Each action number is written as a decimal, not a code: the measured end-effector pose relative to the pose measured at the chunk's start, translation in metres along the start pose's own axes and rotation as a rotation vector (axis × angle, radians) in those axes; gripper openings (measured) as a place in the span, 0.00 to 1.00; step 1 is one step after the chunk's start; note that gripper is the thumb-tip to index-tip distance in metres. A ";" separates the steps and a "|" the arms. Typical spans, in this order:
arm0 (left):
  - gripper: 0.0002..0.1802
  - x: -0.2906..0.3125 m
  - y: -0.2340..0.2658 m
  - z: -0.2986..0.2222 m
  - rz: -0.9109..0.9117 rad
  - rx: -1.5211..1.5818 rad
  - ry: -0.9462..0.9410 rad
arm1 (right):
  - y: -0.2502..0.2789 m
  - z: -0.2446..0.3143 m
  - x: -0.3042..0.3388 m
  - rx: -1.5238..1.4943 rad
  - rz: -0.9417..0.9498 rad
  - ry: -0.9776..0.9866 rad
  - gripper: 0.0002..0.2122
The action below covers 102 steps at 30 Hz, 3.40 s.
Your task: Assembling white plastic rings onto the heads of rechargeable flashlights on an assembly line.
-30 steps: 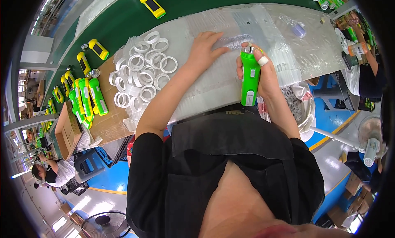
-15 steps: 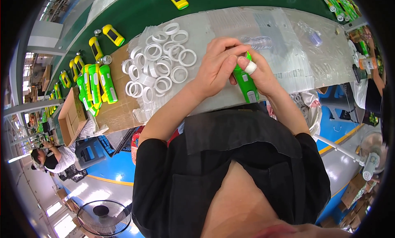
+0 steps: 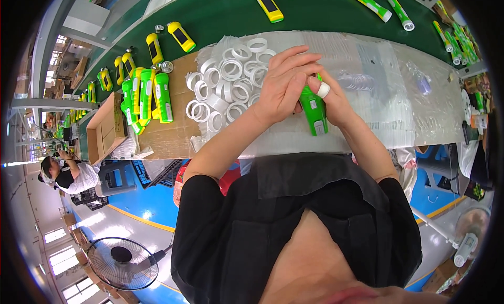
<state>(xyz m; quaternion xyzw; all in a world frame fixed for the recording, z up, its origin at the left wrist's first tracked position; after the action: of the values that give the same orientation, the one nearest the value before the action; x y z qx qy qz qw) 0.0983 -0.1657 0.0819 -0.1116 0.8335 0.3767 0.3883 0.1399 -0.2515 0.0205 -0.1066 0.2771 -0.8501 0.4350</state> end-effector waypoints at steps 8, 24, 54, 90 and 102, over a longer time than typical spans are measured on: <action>0.22 -0.012 0.005 0.033 -0.091 -0.176 0.098 | 0.009 0.021 -0.023 0.028 0.012 0.169 0.17; 0.14 -0.036 0.026 0.070 0.064 0.524 0.490 | 0.026 0.032 -0.035 0.114 -0.003 0.318 0.14; 0.24 -0.040 -0.044 -0.004 0.126 0.062 0.014 | 0.044 0.134 -0.001 1.151 0.155 0.304 0.17; 0.35 0.027 -0.050 -0.059 1.198 0.911 0.642 | -0.082 0.173 0.077 1.505 0.415 0.784 0.17; 0.41 -0.108 -0.101 0.173 0.528 -0.665 0.373 | 0.212 0.171 -0.086 1.259 -0.790 0.617 0.17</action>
<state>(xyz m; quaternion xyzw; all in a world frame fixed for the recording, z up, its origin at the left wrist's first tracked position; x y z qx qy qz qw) 0.3173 -0.1234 0.0341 -0.0798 0.7230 0.6831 0.0655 0.4077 -0.3467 0.0475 0.3080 -0.2047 -0.9290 -0.0155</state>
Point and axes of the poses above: each hand's wrist, its own x-axis away from the middle knuckle, its own y-axis out of the back of the hand, z = x × y, the point moved 8 cm from there along -x, towards the middle knuckle, and after that the axes turned 11 degrees about -x, right-handed, at the moved point
